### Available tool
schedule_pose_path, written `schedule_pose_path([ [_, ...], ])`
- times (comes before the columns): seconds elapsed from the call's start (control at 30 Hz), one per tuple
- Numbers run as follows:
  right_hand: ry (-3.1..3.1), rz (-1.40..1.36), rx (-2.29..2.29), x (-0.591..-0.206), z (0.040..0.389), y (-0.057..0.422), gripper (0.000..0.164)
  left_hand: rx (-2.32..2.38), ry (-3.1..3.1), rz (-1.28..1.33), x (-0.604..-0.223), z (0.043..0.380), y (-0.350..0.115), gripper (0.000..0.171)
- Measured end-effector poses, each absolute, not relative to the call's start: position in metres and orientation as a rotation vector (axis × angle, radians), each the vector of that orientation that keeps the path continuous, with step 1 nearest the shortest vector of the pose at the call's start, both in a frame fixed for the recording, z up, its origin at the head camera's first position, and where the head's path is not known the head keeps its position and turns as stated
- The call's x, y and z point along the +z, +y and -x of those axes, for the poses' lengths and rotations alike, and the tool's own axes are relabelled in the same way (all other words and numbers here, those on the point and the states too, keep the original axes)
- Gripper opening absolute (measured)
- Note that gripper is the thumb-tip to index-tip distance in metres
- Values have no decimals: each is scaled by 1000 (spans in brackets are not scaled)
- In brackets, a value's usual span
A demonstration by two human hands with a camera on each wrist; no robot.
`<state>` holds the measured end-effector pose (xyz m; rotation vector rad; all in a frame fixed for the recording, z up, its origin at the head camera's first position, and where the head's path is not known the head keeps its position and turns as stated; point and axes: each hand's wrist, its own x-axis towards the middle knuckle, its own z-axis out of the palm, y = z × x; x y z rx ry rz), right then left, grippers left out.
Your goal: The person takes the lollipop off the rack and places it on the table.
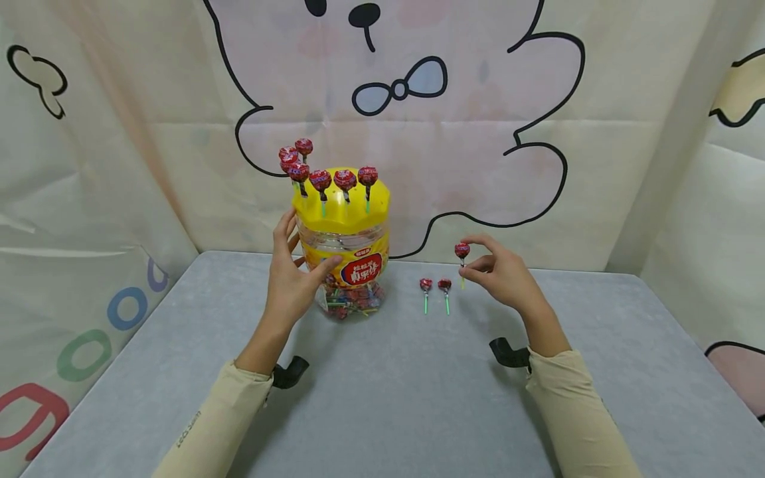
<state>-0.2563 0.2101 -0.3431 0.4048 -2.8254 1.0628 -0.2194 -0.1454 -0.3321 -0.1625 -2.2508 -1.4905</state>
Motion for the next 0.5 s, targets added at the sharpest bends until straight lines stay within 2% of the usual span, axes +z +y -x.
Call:
schedule_pose_path([
  [0.5,-2912,-370,1116,-364,272,221,59,-1491,-2251,164,-333,220,-146,97],
])
